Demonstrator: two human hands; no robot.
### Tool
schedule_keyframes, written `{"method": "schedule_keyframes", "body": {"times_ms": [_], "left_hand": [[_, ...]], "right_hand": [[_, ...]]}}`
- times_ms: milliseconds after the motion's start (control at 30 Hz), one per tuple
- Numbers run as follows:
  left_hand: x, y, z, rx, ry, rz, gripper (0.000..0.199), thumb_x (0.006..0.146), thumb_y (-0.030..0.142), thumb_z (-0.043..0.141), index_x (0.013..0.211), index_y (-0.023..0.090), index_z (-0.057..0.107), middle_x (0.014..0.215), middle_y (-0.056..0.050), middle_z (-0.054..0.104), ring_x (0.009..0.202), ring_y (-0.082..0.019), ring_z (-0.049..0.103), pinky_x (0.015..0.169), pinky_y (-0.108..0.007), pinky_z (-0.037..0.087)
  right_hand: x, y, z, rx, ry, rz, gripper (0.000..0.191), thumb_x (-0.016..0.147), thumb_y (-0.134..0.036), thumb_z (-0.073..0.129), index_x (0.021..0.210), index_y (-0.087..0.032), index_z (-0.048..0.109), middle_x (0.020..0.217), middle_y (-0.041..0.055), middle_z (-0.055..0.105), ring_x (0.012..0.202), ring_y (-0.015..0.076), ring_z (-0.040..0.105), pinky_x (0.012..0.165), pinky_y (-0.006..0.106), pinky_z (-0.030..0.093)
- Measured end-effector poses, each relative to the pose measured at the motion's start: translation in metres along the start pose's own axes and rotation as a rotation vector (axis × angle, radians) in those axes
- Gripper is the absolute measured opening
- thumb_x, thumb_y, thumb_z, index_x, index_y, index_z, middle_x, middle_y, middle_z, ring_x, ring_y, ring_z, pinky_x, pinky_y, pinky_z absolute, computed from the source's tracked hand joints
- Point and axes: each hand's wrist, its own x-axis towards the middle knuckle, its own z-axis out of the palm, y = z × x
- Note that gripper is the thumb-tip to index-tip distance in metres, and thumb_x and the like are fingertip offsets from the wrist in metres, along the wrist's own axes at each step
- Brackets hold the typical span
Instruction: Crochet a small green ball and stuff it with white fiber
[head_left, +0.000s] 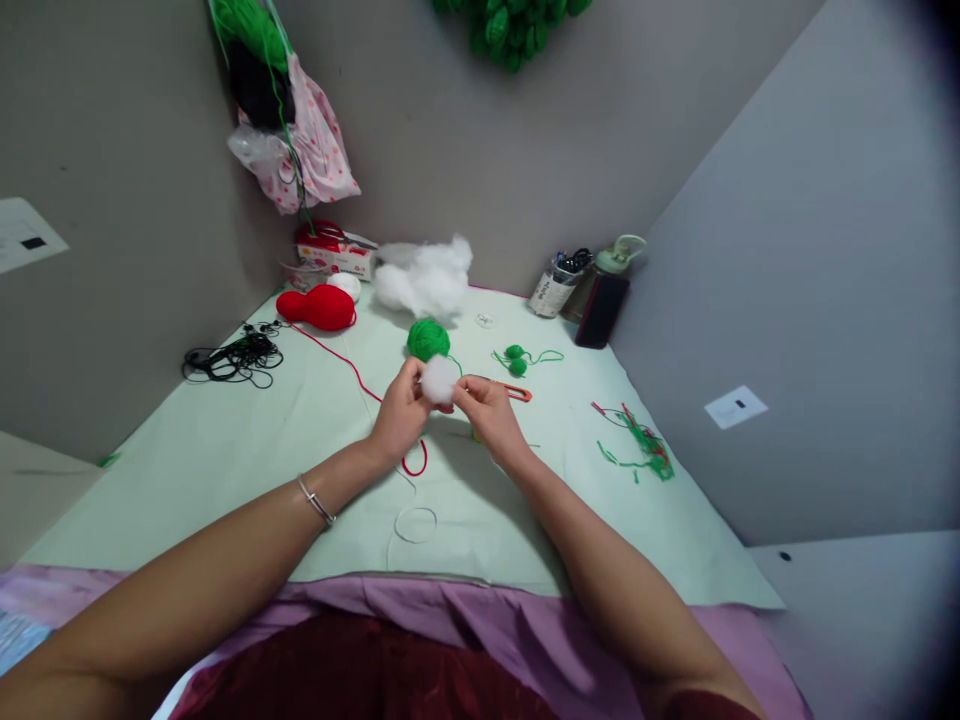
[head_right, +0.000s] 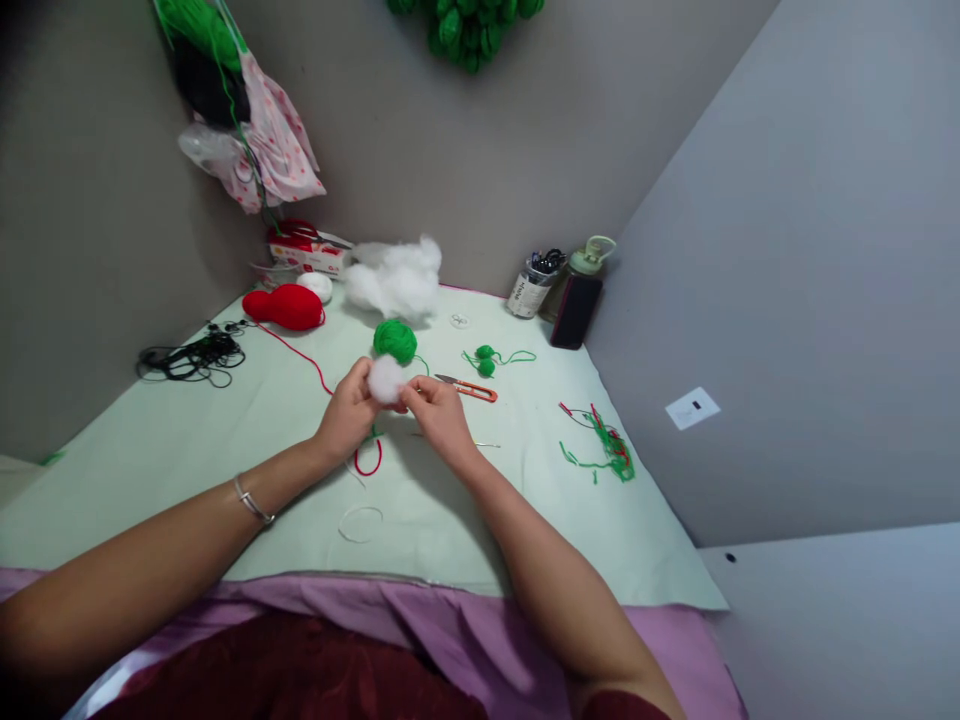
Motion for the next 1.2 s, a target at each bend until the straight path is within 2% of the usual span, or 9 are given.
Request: {"method": "schedule_keyframes", "body": {"times_ms": [67, 167, 300, 433, 600, 767, 900, 1067, 1200], "left_hand": [[-0.001, 0.002, 0.001, -0.028, -0.045, -0.004, 0.037, 0.065, 0.02, 0.089, 0.082, 0.02, 0.057, 0.082, 0.004, 0.064, 0.076, -0.012, 0.065, 0.07, -0.023, 0.056], [0.0, 0.005, 0.0, -0.076, -0.118, -0.049, 0.025, 0.079, 0.034, 0.082, 0.089, 0.018, 0.065, 0.097, -0.003, 0.071, 0.089, -0.017, 0.068, 0.08, -0.03, 0.06], [0.004, 0.007, -0.003, -0.117, -0.176, -0.165, 0.037, 0.084, 0.05, 0.076, 0.089, 0.015, 0.067, 0.097, -0.009, 0.072, 0.087, -0.021, 0.07, 0.08, -0.038, 0.063], [0.006, 0.006, -0.007, -0.119, -0.223, -0.284, 0.035, 0.076, 0.042, 0.085, 0.079, 0.015, 0.063, 0.083, -0.007, 0.07, 0.079, -0.019, 0.068, 0.08, -0.038, 0.064], [0.005, 0.004, -0.008, -0.091, -0.233, -0.343, 0.026, 0.071, 0.029, 0.081, 0.078, 0.016, 0.06, 0.078, -0.004, 0.065, 0.073, -0.017, 0.065, 0.074, -0.035, 0.062], [0.007, -0.003, -0.008, 0.005, -0.145, -0.258, 0.02, 0.07, 0.022, 0.074, 0.082, 0.018, 0.058, 0.071, 0.003, 0.059, 0.061, -0.011, 0.055, 0.057, -0.023, 0.047], [0.012, -0.011, -0.011, 0.107, -0.067, -0.136, 0.015, 0.071, 0.016, 0.068, 0.079, 0.02, 0.055, 0.065, 0.006, 0.053, 0.056, -0.011, 0.046, 0.052, -0.022, 0.035], [0.013, -0.01, -0.013, 0.194, -0.006, 0.028, 0.017, 0.074, 0.01, 0.063, 0.08, 0.021, 0.052, 0.072, 0.005, 0.053, 0.065, -0.012, 0.049, 0.06, -0.023, 0.039], [0.011, -0.009, -0.012, 0.198, 0.0, 0.118, 0.019, 0.079, 0.012, 0.059, 0.088, 0.023, 0.046, 0.095, 0.001, 0.06, 0.079, -0.013, 0.057, 0.069, -0.025, 0.046]], "right_hand": [[0.003, 0.003, -0.005, 0.003, 0.038, 0.019, 0.035, 0.086, -0.051, 0.056, 0.065, -0.022, 0.054, 0.057, -0.0035, 0.048, 0.056, 0.0121, 0.039, 0.056, 0.026, 0.033], [0.004, 0.003, -0.014, -0.011, 0.065, 0.029, 0.029, 0.083, -0.045, 0.056, 0.065, -0.022, 0.054, 0.055, -0.005, 0.042, 0.054, 0.0111, 0.032, 0.052, 0.026, 0.027], [0.004, 0.001, -0.024, -0.072, 0.029, 0.015, 0.026, 0.08, -0.041, 0.058, 0.063, -0.021, 0.056, 0.057, -0.0037, 0.045, 0.056, 0.0116, 0.035, 0.054, 0.026, 0.028], [0.002, 0.0, -0.028, -0.194, -0.041, -0.021, 0.019, 0.08, -0.033, 0.06, 0.066, -0.02, 0.059, 0.06, -0.0028, 0.052, 0.061, 0.013, 0.043, 0.058, 0.026, 0.03], [-0.001, -0.002, -0.031, -0.369, -0.143, -0.074, 0.014, 0.084, -0.023, 0.057, 0.072, -0.019, 0.062, 0.065, -0.0019, 0.059, 0.063, 0.0134, 0.047, 0.062, 0.026, 0.028], [-0.007, -0.009, -0.029, -0.545, -0.174, -0.125, 0.012, 0.088, -0.016, 0.053, 0.077, -0.021, 0.057, 0.066, -0.002, 0.052, 0.063, 0.0146, 0.038, 0.064, 0.028, 0.022], [-0.015, -0.015, -0.018, -0.611, -0.182, -0.142, 0.012, 0.093, -0.016, 0.051, 0.084, -0.021, 0.058, 0.067, -0.0012, 0.052, 0.062, 0.0159, 0.036, 0.063, 0.029, 0.02], [-0.018, -0.018, -0.01, -0.605, -0.142, -0.164, 0.016, 0.1, -0.023, 0.052, 0.089, -0.021, 0.064, 0.065, -0.0015, 0.055, 0.06, 0.0155, 0.042, 0.063, 0.029, 0.025], [-0.012, -0.018, -0.019, -0.551, -0.01, -0.193, 0.018, 0.1, -0.03, 0.058, 0.089, -0.021, 0.069, 0.081, 0.0031, 0.066, 0.074, 0.0166, 0.056, 0.072, 0.029, 0.037]]}}
